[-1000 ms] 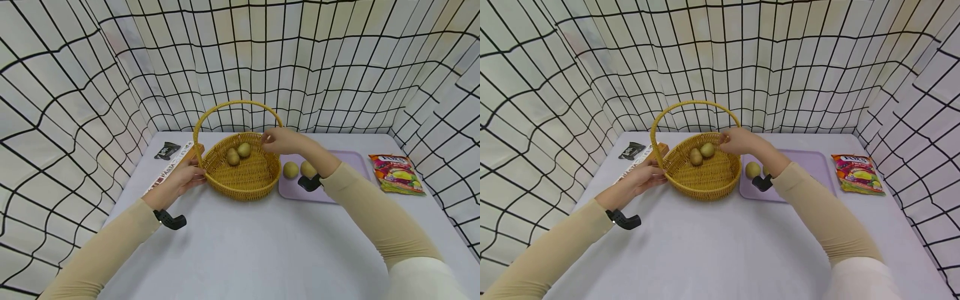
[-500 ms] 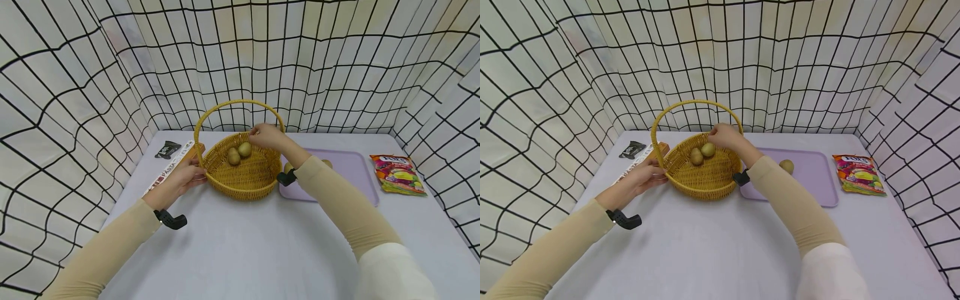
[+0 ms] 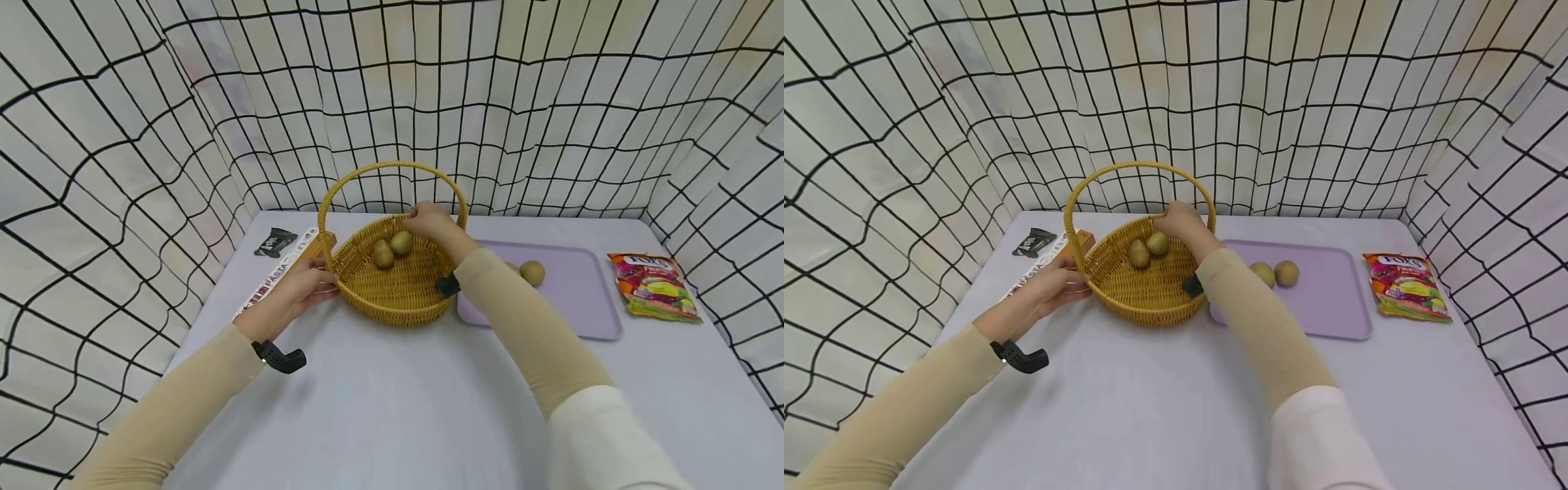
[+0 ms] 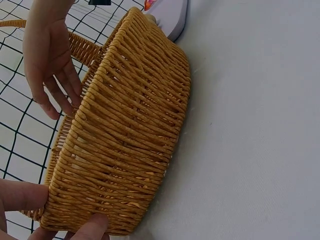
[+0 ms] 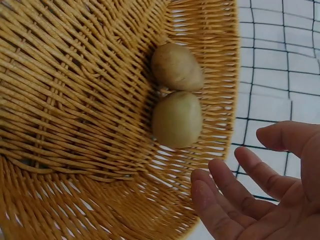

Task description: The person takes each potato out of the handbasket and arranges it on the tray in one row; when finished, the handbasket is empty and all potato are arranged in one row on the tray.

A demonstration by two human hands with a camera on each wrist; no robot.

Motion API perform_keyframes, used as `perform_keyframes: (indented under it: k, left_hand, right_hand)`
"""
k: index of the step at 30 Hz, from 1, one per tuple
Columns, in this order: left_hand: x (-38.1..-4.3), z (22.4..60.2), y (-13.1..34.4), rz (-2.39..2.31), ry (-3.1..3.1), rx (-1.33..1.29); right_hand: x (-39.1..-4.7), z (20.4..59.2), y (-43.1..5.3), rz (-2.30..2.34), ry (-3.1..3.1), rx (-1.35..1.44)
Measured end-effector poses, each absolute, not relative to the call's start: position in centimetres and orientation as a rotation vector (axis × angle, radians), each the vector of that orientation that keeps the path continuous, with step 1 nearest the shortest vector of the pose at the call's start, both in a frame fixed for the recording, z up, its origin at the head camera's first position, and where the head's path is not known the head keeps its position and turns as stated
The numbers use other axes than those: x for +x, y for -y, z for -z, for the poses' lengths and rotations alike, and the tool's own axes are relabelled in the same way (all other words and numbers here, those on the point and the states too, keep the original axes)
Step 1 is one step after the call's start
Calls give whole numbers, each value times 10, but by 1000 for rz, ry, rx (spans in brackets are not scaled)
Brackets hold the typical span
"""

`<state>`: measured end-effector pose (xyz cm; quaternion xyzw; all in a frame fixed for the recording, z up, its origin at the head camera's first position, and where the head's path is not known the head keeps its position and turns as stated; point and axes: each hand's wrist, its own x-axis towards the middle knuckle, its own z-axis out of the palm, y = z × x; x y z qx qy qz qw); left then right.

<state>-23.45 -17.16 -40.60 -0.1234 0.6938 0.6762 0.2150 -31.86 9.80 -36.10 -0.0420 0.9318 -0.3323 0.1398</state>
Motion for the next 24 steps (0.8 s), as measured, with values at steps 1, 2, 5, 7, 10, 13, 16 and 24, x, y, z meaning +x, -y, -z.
perform_keyframes:
  k: [1,2,5,7,10,13,16,24]
  left_hand:
    - [-235,406,172,-1872,-1924,-342]
    - [-235,405,172,-1868,-1925,-342]
    - [-235,405,172,-1857,-1933,-335]
    - [-236,406,172,-1859,-1933,-335]
    - [-236,406,171,-1868,-1925,-341]
    - [-236,406,171,-1870,-1917,-353]
    - [-235,405,170,-1861,-1919,-355]
    - [-234,404,171,-1869,-1910,-334]
  right_hand:
    - [-320,363,-97,963,-2689,-103]
    - [-321,365,-96,969,-2687,-85]
    - [-323,370,-92,970,-2686,-47]
    - [-323,372,-90,1004,-2667,1]
    - [-323,374,-85,1050,-2638,82]
    - [-325,379,-82,1130,-2602,172]
    - [-325,383,-78,1202,-2543,228]
    - [-328,388,-74,1298,-2422,298]
